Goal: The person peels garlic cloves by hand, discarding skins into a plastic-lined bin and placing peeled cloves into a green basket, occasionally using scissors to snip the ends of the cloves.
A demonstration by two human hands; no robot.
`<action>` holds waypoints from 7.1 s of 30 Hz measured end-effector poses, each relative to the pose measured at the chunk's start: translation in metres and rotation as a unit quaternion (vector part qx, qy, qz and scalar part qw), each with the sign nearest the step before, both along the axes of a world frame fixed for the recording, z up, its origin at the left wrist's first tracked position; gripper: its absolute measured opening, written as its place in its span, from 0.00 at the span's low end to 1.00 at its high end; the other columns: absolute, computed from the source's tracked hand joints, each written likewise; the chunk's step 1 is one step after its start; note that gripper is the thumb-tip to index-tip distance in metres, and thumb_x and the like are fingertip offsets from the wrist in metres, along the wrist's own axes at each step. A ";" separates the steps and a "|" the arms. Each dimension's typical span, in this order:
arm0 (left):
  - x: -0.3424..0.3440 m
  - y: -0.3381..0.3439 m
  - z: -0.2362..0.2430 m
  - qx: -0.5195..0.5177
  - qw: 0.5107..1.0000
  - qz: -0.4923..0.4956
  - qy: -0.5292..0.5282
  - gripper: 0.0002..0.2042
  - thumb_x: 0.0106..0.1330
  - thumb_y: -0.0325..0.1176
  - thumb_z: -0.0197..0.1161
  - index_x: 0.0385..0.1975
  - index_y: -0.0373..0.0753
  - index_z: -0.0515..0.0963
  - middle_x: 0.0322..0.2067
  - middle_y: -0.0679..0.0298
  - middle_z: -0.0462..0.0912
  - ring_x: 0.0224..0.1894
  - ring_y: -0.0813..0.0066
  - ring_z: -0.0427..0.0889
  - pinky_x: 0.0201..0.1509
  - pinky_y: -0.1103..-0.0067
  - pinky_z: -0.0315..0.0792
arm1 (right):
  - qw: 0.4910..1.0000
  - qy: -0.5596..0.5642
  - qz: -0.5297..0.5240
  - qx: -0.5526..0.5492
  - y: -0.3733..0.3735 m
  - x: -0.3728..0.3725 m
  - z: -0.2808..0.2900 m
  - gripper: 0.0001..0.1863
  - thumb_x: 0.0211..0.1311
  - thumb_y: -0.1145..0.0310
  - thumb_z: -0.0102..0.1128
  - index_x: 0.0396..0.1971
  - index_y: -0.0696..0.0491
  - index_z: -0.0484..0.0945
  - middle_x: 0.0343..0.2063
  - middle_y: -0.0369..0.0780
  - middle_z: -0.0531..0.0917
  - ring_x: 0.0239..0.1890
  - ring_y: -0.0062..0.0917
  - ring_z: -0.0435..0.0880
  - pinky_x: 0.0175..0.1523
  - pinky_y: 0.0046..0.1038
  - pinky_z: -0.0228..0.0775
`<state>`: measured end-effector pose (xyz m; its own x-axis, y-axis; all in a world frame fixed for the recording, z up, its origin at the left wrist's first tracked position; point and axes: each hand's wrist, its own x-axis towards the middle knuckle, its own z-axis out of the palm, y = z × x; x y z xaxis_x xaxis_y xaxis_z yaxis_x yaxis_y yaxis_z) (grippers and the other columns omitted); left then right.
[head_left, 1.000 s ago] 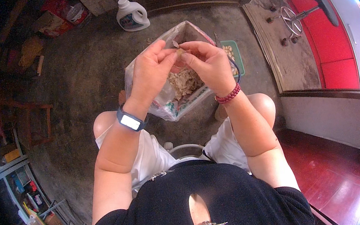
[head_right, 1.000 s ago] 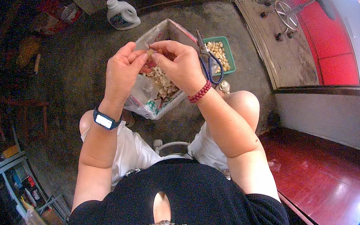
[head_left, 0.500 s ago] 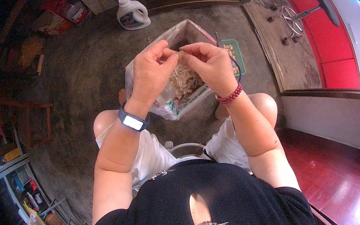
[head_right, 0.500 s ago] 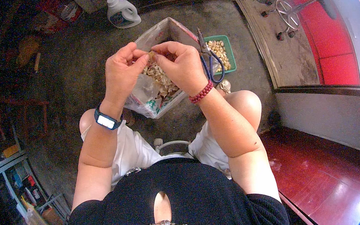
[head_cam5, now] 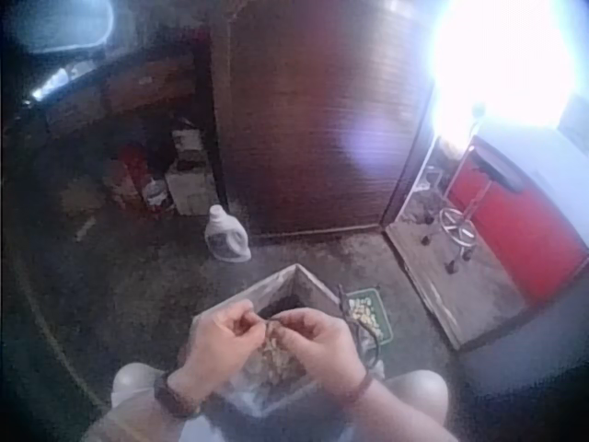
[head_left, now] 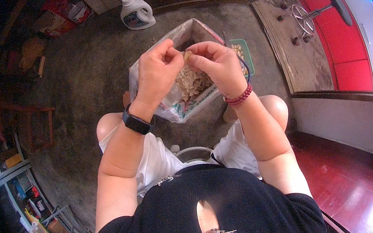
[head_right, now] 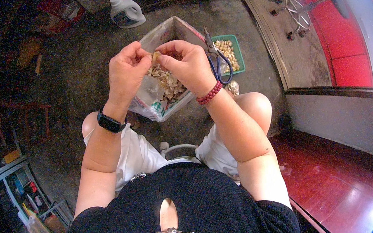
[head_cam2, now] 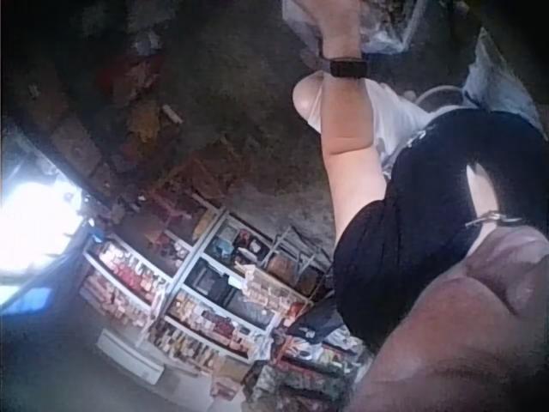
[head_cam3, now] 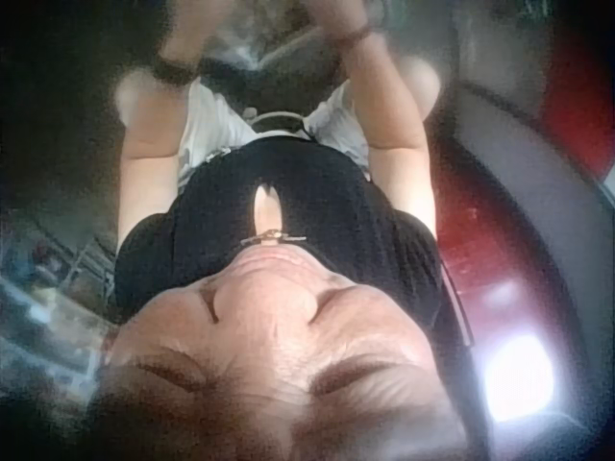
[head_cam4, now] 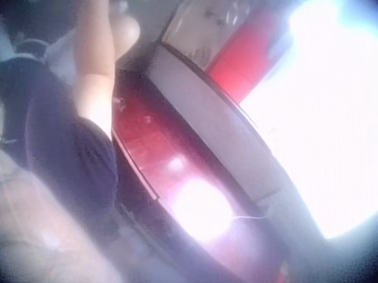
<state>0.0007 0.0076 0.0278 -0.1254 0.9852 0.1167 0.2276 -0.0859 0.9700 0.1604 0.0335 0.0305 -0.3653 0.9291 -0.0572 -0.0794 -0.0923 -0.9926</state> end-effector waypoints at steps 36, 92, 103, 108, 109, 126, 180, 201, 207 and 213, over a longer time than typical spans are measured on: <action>0.010 -0.004 0.001 0.067 0.993 0.007 0.099 0.07 0.56 0.24 0.61 0.33 0.33 0.73 0.29 0.59 0.83 0.31 0.74 0.83 0.34 0.81 0.75 | 0.990 -0.075 -0.060 0.104 0.003 0.000 -0.007 0.06 0.54 0.74 0.60 0.30 0.62 0.80 0.24 0.37 0.83 0.27 0.14 0.79 0.32 0.17 0.72; 0.017 -0.008 0.000 0.114 0.975 0.025 0.188 0.05 0.56 0.23 0.63 0.31 0.35 0.78 0.26 0.65 0.81 0.26 0.84 0.78 0.31 0.85 0.72 | 0.972 -0.127 -0.116 0.158 0.001 -0.001 -0.011 0.05 0.51 0.74 0.62 0.26 0.61 0.80 0.20 0.36 0.82 0.23 0.13 0.78 0.29 0.17 0.71; 0.027 -0.009 -0.004 0.037 0.998 0.050 -0.016 0.03 0.58 0.24 0.62 0.30 0.32 0.76 0.26 0.66 0.81 0.26 0.85 0.78 0.29 0.86 0.72 | 0.917 -0.189 -0.181 0.302 0.001 -0.008 -0.013 0.03 0.46 0.76 0.60 0.20 0.59 0.77 0.17 0.42 0.81 0.19 0.21 0.80 0.27 0.23 0.72; 0.014 -0.003 -0.003 -0.018 0.988 0.057 -0.139 0.03 0.59 0.23 0.62 0.32 0.33 0.77 0.29 0.66 0.81 0.29 0.85 0.78 0.35 0.87 0.72 | 0.947 -0.156 -0.184 0.215 -0.002 -0.009 -0.010 0.05 0.46 0.74 0.61 0.20 0.59 0.77 0.17 0.43 0.80 0.20 0.25 0.80 0.28 0.24 0.71; 0.011 -0.001 -0.003 -0.026 0.981 0.054 -0.184 0.03 0.59 0.23 0.62 0.32 0.33 0.77 0.29 0.66 0.81 0.29 0.84 0.78 0.36 0.87 0.72 | 0.950 -0.161 -0.170 0.205 -0.001 -0.008 -0.011 0.05 0.46 0.73 0.61 0.21 0.59 0.77 0.17 0.43 0.80 0.20 0.26 0.80 0.28 0.25 0.71; 0.006 -0.007 0.000 -0.002 1.000 -0.021 0.012 0.03 0.58 0.23 0.62 0.30 0.34 0.76 0.29 0.66 0.83 0.31 0.86 0.79 0.35 0.86 0.72 | 0.983 -0.086 -0.045 0.152 0.001 0.006 -0.006 0.06 0.56 0.74 0.58 0.30 0.61 0.79 0.25 0.38 0.83 0.28 0.15 0.79 0.33 0.19 0.71; -0.064 -0.008 0.010 -0.067 0.960 -0.039 -0.269 0.04 0.60 0.20 0.58 0.31 0.38 0.74 0.33 0.55 0.83 0.31 0.75 0.82 0.34 0.85 0.75 | 0.994 0.072 0.020 -0.077 0.004 -0.035 -0.007 0.10 0.64 0.68 0.48 0.27 0.58 0.73 0.22 0.34 0.76 0.23 0.17 0.75 0.29 0.19 0.68; -0.050 -0.021 0.026 -0.094 0.993 -0.070 -0.030 0.05 0.58 0.19 0.59 0.32 0.34 0.78 0.28 0.66 0.81 0.29 0.82 0.78 0.36 0.86 0.72 | 0.969 -0.150 0.090 0.172 -0.006 -0.030 0.001 0.09 0.54 0.70 0.55 0.23 0.61 0.78 0.16 0.39 0.77 0.21 0.17 0.73 0.29 0.23 0.67; -0.064 -0.017 0.001 -0.060 0.991 -0.106 -0.058 0.07 0.60 0.23 0.60 0.38 0.33 0.77 0.33 0.62 0.82 0.33 0.78 0.79 0.40 0.83 0.73 | 0.976 -0.117 0.168 0.080 0.004 -0.022 -0.003 0.08 0.56 0.69 0.55 0.23 0.57 0.79 0.17 0.34 0.78 0.21 0.16 0.71 0.28 0.22 0.67; -0.040 -0.019 0.000 -0.018 0.997 -0.046 0.068 0.07 0.59 0.24 0.63 0.36 0.32 0.78 0.31 0.64 0.83 0.31 0.82 0.79 0.35 0.86 0.73 | 0.926 -0.232 -0.038 0.294 -0.009 -0.029 -0.019 0.08 0.50 0.68 0.58 0.20 0.59 0.76 0.14 0.34 0.76 0.19 0.12 0.71 0.25 0.20 0.64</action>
<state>-0.0390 -0.0116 0.0283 -0.0203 0.9957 0.0909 0.3491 -0.0781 0.9338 0.1310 0.0246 0.0113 -0.3612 0.8712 0.3325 0.3837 0.4638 -0.7985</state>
